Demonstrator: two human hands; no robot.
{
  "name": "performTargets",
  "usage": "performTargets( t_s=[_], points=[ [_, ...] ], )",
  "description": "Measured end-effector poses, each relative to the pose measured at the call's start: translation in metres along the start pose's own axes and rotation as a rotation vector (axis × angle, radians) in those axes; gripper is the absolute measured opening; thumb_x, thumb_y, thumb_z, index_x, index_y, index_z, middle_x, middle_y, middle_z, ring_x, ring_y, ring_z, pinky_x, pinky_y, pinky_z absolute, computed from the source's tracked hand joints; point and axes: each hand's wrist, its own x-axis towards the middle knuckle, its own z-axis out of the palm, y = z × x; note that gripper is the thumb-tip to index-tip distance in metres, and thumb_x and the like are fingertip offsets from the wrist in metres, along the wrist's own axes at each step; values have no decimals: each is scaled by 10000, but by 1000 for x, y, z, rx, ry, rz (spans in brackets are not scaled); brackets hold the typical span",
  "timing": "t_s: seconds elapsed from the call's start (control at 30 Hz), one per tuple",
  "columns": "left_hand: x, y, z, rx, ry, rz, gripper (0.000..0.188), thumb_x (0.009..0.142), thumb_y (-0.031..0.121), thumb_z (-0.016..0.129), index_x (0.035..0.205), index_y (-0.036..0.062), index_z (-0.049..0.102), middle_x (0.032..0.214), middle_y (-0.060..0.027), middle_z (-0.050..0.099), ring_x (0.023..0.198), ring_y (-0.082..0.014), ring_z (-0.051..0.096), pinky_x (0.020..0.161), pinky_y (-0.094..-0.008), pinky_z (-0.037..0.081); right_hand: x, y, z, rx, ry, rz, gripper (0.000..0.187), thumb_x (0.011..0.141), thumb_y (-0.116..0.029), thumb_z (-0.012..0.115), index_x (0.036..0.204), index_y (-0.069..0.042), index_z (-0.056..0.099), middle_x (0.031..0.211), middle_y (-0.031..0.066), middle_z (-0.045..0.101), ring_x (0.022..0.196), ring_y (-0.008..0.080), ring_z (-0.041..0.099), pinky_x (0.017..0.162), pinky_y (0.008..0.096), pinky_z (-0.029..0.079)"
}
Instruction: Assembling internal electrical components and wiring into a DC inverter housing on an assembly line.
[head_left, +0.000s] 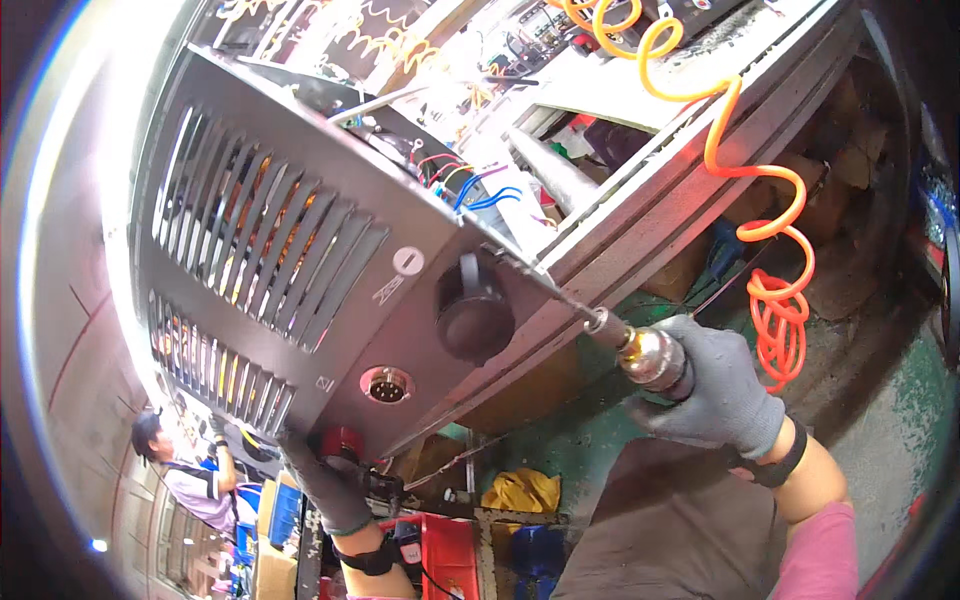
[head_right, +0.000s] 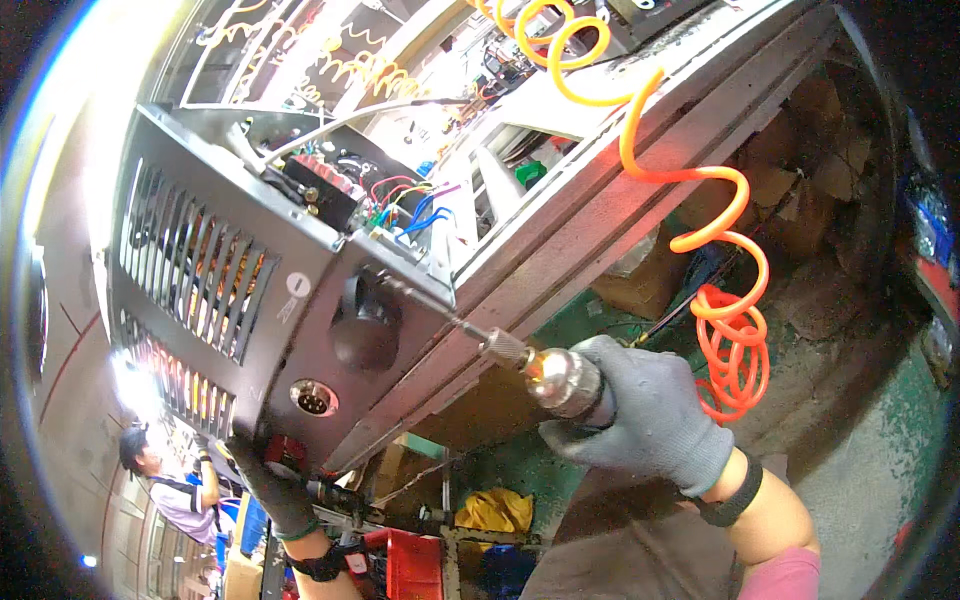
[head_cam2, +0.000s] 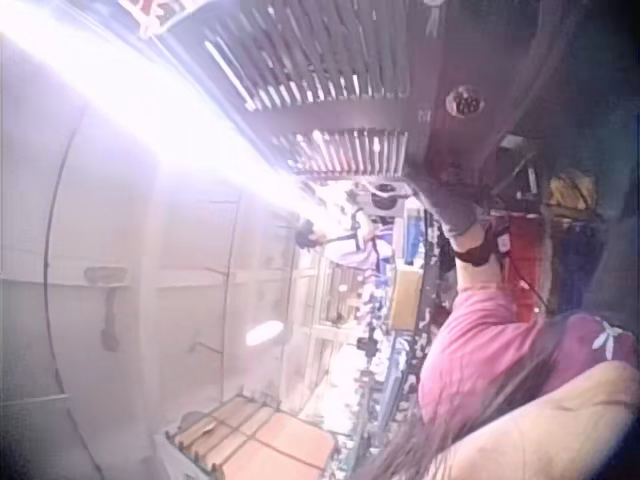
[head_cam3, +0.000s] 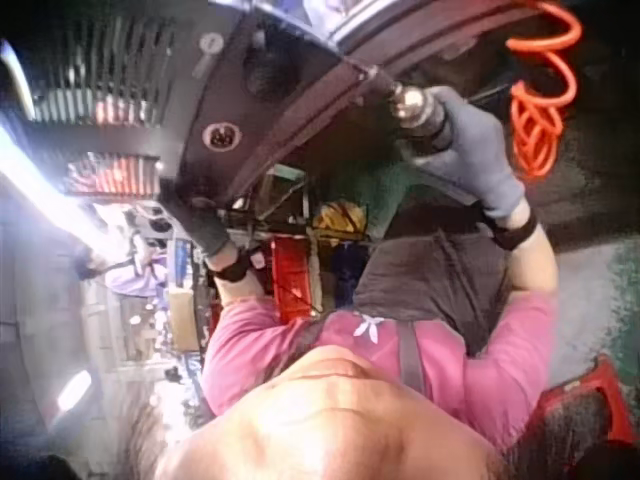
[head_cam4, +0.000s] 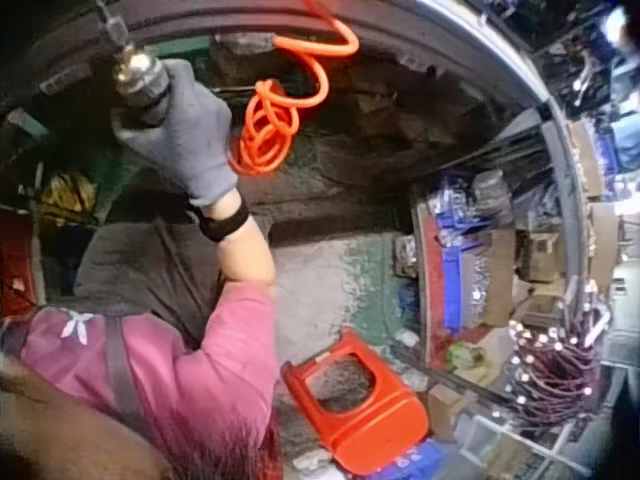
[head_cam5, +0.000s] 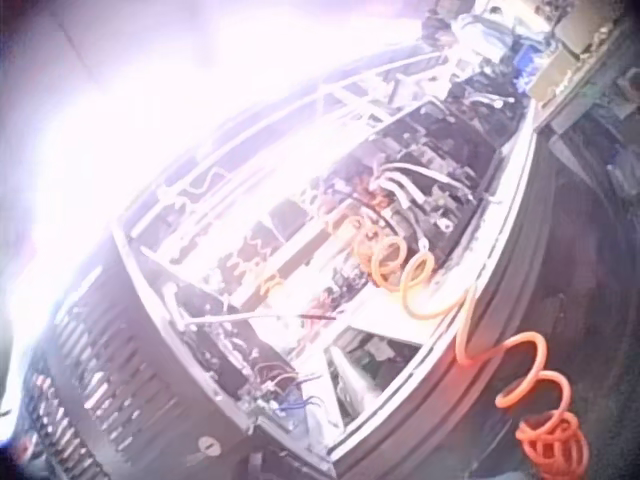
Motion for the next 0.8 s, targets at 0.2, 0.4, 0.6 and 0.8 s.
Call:
performTargets(
  t_s=[0.2,0.4,0.6,0.8],
  points=[
    [16,14,5,-436,103,-433,606,926,541,416,1390,153,378,1291,-60,485,1119,-205,489,927,-405,404,17,9,8,15,-14,-46,516,611,-369,808,972,-99,557,711,104,629,663,284,646,576,373,510],
    [23,-5,-26,-203,-90,-426,648,924,560,408,1403,131,330,1303,-100,437,995,-209,523,819,-345,468,28,10,12,38,29,-120,494,622,-350,804,978,-108,563,700,91,624,636,273,642,566,369,510],
    [27,9,-26,-17,-134,-397,799,829,722,385,1265,53,421,1173,-123,454,842,-258,577,479,-285,507,30,11,10,41,36,-149,482,596,-281,808,966,-81,571,730,94,631,646,271,649,578,350,520],
    [29,39,-15,-21,-249,-446,957,724,820,415,1297,53,412,1088,-108,527,770,-213,607,436,-251,492,32,15,14,164,-20,-119,478,627,-304,801,986,-91,567,710,97,633,642,279,651,568,361,521]
  ],
)
